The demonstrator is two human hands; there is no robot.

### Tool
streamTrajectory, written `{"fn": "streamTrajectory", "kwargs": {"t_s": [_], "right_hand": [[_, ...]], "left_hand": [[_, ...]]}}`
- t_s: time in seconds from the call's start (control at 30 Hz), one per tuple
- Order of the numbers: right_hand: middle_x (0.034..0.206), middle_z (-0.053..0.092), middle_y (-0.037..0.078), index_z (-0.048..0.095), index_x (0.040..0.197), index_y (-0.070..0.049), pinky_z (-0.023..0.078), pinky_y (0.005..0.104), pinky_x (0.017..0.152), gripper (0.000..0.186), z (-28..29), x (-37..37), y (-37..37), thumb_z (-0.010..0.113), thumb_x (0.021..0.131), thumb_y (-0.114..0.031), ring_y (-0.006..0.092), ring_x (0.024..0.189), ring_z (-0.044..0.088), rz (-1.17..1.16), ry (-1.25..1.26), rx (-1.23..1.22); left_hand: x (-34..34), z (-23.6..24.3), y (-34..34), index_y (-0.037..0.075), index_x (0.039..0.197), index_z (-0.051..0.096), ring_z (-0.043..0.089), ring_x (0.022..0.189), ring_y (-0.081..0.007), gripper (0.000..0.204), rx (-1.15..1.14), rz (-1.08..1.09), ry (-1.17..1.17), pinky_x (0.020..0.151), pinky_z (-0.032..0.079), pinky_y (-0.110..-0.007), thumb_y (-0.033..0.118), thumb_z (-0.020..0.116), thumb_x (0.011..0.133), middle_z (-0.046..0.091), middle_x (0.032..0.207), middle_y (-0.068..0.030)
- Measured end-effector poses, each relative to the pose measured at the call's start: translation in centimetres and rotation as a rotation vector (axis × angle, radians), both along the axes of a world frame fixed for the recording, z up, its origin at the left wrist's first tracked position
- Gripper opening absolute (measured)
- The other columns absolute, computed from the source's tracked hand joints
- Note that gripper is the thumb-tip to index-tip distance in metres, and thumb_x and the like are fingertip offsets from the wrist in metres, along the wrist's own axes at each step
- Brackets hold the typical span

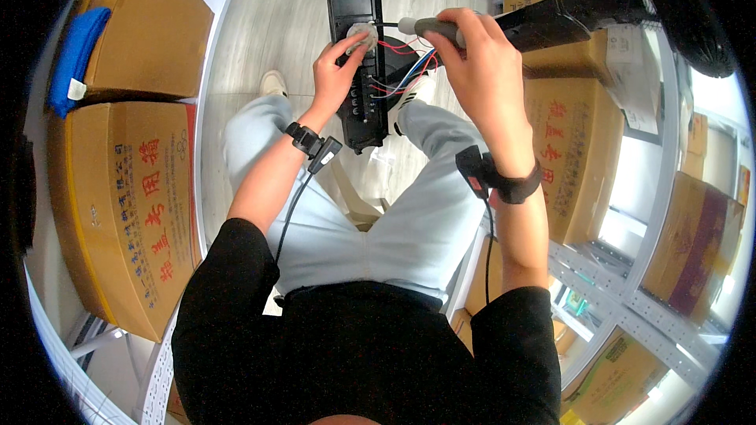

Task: The person disassembles a standing fan by removing the front grille and then the rear grille. They then detach the motor housing from the stand and sit on the floor to work on the internal wiring and components using a screwdriver.

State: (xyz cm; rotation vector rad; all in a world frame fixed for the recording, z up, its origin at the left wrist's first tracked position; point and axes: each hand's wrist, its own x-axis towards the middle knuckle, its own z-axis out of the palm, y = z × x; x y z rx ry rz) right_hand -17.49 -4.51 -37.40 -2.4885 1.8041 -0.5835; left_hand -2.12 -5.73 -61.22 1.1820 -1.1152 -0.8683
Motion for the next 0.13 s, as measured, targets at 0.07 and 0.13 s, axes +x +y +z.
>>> {"fn": "streamTrajectory", "kwargs": {"t_s": [0.07, 0.13], "right_hand": [[0.100, 0.070, 0.021, 0.064, 0.116, -0.005, 0.057, 0.0387, 0.068, 0.038, 0.3, 0.0, -0.3, 0.073, 0.093, -0.034, 0.0339, 0.077, 0.071, -0.132, 0.112, 0.064], [0.116, 0.067, 0.023, 0.063, 0.122, -0.008, 0.058, 0.0380, 0.072, 0.037, 0.8, 0.0, -1.5, 0.071, 0.095, -0.031, 0.0329, 0.081, 0.072, -0.286, 0.172, 0.190]], "left_hand": [[0.0, 0.2, 0.1, 0.015, 0.113, 0.077, 0.069, 0.085, -0.0279, 0.024, -0.075, 0.029, -0.008, 0.076, 0.053, -0.035, 0.013, 0.074, 0.089, 0.072, 0.094, -0.0139], [-0.1, 0.3, 0.0, 0.015, 0.113, 0.077, 0.069, 0.086, -0.0280, 0.024, -0.117, 0.040, -0.011, 0.076, 0.053, -0.035, 0.013, 0.074, 0.089, 0.072, 0.094, -0.0139]]}}
